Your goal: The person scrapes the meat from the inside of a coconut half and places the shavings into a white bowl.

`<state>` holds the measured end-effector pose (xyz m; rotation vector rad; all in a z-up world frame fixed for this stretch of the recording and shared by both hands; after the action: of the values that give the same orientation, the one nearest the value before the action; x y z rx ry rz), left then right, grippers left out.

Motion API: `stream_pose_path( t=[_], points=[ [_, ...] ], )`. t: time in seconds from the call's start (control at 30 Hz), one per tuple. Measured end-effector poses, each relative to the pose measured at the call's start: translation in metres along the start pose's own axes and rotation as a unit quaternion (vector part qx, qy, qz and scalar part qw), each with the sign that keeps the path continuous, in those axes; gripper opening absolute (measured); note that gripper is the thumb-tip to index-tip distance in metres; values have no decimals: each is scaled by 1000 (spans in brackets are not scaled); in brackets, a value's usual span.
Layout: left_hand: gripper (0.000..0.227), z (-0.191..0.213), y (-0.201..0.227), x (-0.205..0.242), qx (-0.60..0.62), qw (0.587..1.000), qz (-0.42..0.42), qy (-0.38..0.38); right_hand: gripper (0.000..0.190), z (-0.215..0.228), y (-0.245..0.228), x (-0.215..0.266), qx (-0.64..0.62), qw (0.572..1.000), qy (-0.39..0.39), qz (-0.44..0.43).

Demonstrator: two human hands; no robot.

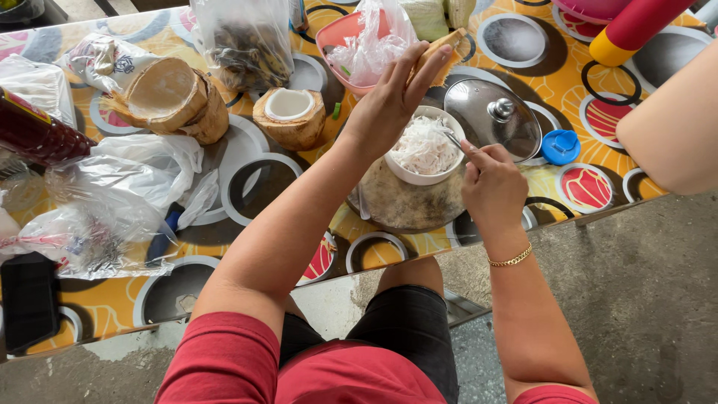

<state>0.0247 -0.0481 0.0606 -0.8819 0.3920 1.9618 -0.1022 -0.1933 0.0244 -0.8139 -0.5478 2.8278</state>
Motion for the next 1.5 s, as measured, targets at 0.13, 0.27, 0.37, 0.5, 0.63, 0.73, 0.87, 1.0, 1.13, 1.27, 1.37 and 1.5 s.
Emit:
stream_pose_path(
  t=[0.13,0.27,0.37,0.5,0.63,0.73,0.87,1.0,1.13,1.27,1.37,1.5],
  points=[
    [96,8,4,-5,-44,999,-16,-1,37,6,-8,-4,2,999,44,16],
    [92,2,16,-5,-83,995,-54,-19,34,12,-17,-10,19,995,100,17],
    [88,-7,28,-2,-151,985,-83,-27,35,10,-20,-12,40,990,131,32],
    [89,-13,29,-1,-154,983,-84,-52,41,-1,-17,-7,89,988,108,63],
    [85,-12,28,-1,-205,971,-112,-48,40,-10,-9,3,68,993,80,49],
    [83,-10,27,0,-199,974,-99,-54,39,-8,-1,7,31,998,58,7],
    [82,-12,31,-1,-239,962,-120,-59,37,-3,3,0,-3,999,22,-34],
    [86,-8,31,-3,-161,983,-83,-41,33,-6,-1,-6,-4,998,-32,-51],
    [88,-3,32,-5,-166,982,-83,-25,16,-14,0,-12,-13,996,-52,-76],
    [89,3,26,-8,-116,992,-35,-35,15,-23,5,-21,-34,996,-49,-73],
    [89,6,26,-7,-223,971,-74,-39,15,-28,12,-26,-66,994,-44,-72],
    [102,9,15,-3,-20,998,0,-52,17,-32,21,-34,-154,983,-34,-97]
  ],
)
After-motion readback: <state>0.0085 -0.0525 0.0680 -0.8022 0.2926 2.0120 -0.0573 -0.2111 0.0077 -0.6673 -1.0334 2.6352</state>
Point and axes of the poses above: each hand's wrist, its own x-axis away from the middle knuckle, its own z-axis out of the back of the hand, y = z × x, the point moved 8 cm from there along -x, towards the middle knuckle, and after that the axes turned 2 degrees about -x, right-handed, at the moved point
